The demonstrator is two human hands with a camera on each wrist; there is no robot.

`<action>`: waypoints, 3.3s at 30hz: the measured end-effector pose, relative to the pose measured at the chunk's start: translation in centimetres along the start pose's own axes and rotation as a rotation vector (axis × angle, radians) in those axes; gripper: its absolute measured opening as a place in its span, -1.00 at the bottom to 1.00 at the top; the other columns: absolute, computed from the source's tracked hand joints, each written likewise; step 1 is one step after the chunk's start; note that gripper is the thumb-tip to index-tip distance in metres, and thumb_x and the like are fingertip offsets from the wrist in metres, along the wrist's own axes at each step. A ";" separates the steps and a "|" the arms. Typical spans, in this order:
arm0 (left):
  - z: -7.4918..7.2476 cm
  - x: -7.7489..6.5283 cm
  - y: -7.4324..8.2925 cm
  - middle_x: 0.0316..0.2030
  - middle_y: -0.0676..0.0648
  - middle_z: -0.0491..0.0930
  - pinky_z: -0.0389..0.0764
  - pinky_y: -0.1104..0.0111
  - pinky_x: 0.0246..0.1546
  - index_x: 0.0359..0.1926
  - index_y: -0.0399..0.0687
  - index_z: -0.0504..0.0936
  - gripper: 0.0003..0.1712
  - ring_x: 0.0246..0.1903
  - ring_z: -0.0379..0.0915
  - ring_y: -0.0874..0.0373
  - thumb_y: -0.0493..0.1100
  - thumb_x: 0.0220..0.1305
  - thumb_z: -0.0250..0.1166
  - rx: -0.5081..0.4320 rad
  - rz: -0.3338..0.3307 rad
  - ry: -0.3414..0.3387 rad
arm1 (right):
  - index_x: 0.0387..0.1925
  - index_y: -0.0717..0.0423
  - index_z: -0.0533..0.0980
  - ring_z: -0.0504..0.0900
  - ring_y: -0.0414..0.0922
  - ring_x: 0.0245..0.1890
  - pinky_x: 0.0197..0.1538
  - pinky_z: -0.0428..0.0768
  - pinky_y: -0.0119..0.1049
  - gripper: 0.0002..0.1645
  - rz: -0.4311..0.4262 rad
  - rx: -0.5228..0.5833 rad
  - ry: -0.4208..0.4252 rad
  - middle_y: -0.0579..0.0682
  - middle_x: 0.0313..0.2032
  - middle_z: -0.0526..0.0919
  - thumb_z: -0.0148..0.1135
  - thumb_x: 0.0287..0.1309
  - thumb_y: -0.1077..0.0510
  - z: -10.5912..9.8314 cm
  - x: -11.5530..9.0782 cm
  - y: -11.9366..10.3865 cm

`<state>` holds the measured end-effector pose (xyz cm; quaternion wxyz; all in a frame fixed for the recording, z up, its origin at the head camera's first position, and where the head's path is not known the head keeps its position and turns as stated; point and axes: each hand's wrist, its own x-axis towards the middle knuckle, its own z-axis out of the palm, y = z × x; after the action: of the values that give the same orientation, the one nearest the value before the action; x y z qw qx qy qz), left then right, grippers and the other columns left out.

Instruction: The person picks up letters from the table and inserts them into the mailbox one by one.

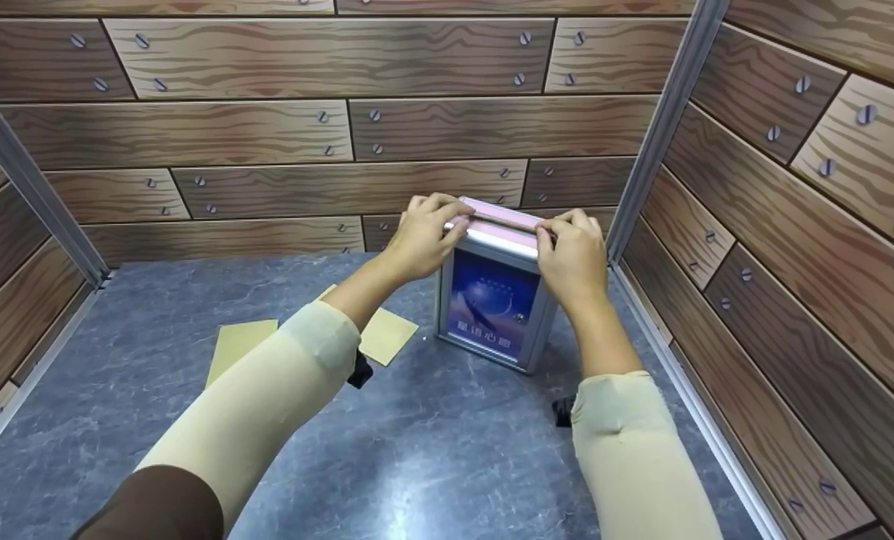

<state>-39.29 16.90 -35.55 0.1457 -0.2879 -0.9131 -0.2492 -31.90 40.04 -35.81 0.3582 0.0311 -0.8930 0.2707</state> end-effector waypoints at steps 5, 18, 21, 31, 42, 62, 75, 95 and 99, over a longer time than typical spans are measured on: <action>-0.7 -0.3 -0.9 0.42 0.04 0.52 0.45 0.09 0.39 0.44 0.28 0.56 -0.56 0.43 0.35 -0.02 0.13 0.71 0.06 -0.036 -0.024 0.030 | -0.02 0.33 0.77 0.57 0.36 0.07 0.20 0.45 0.25 -0.71 0.008 -0.016 -0.012 0.36 0.01 0.71 0.27 0.42 0.22 -0.1 0.1 -1.2; -1.9 -2.3 -7.0 0.21 -0.16 0.64 0.54 0.04 0.35 0.29 -0.06 0.52 -0.65 0.26 0.56 -0.12 -0.15 0.58 0.20 -0.274 -0.143 0.327 | 0.26 0.23 0.61 0.49 0.22 0.23 0.38 0.47 0.12 -0.56 -0.044 0.242 -0.058 0.25 0.15 0.54 0.32 0.37 0.31 3.0 -1.4 -9.1; -1.6 -3.3 -9.5 0.18 -0.23 0.64 0.56 0.03 0.35 0.26 -0.14 0.52 -0.64 0.24 0.58 -0.17 -0.25 0.50 0.24 -0.315 -0.174 0.378 | 0.29 0.23 0.58 0.54 0.20 0.18 0.33 0.54 0.06 -0.51 -0.045 0.320 -0.101 0.23 0.17 0.52 0.33 0.36 0.31 4.5 -2.4 -10.6; 0.0 -8.1 -18.5 0.13 -0.38 0.58 0.59 -0.02 0.30 0.22 -0.32 0.44 -0.55 0.17 0.56 -0.24 -0.36 0.36 0.31 -0.501 -0.434 0.378 | 0.31 0.25 0.53 0.54 0.13 0.10 0.16 0.68 0.04 -0.43 0.025 0.509 -0.247 0.24 0.21 0.53 0.42 0.28 0.36 10.8 -5.6 -11.4; 1.8 -12.9 -24.1 0.23 -0.36 0.53 0.53 -0.05 0.39 0.22 -0.30 0.43 -0.45 0.30 0.49 -0.28 -0.23 0.32 0.44 -0.500 -0.576 0.140 | 0.44 0.31 0.37 0.46 0.31 0.37 0.46 0.51 0.22 -0.21 0.216 0.622 -0.394 0.29 0.38 0.42 0.49 0.25 0.31 17.7 -9.0 -8.2; 2.5 -14.7 -27.3 0.42 -0.26 0.52 -0.26 -0.44 0.67 0.43 -0.17 0.46 -0.14 0.57 0.29 -0.25 0.20 0.34 0.53 -0.169 -0.680 -0.219 | 0.48 0.33 0.35 0.39 0.30 0.52 0.65 0.32 0.18 -0.05 0.277 0.385 -0.587 0.35 0.45 0.40 0.61 0.12 0.29 25.0 -12.3 -5.2; 3.2 -14.2 -27.5 0.29 -0.25 0.62 -0.19 -0.40 0.68 0.24 -0.11 0.63 -0.27 0.47 0.40 -0.28 0.14 0.19 0.66 -0.144 -0.745 -0.272 | 0.55 0.52 0.23 0.24 0.39 0.61 0.69 0.26 0.16 0.00 0.332 0.282 -0.612 0.47 0.58 0.13 0.46 0.12 0.42 25.7 -12.2 -5.0; 2.6 -13.8 -25.4 0.19 -0.22 0.68 -0.03 -0.28 0.66 0.19 -0.11 0.52 -0.31 0.34 0.50 -0.28 -0.05 0.15 0.68 -0.149 -0.789 -0.241 | 0.57 0.54 0.17 0.07 0.32 0.70 0.75 0.15 0.08 0.08 0.437 0.312 -0.709 0.34 0.69 -0.06 0.47 0.08 0.38 25.3 -11.8 -5.3; 2.7 -13.7 -24.8 0.20 -0.24 0.69 -0.02 -0.29 0.65 0.22 -0.12 0.48 -0.29 0.35 0.53 -0.27 -0.14 0.14 0.65 -0.135 -0.772 -0.183 | 0.52 0.50 0.25 0.09 0.32 0.69 0.74 0.18 0.08 0.05 0.432 0.334 -0.675 0.34 0.68 0.00 0.52 0.03 0.38 25.4 -11.8 -5.3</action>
<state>-43.58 -5.43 -52.63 -0.0600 0.0463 -0.9449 -0.3186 -37.61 21.06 -56.28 -0.0287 -0.0121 -0.8899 0.4551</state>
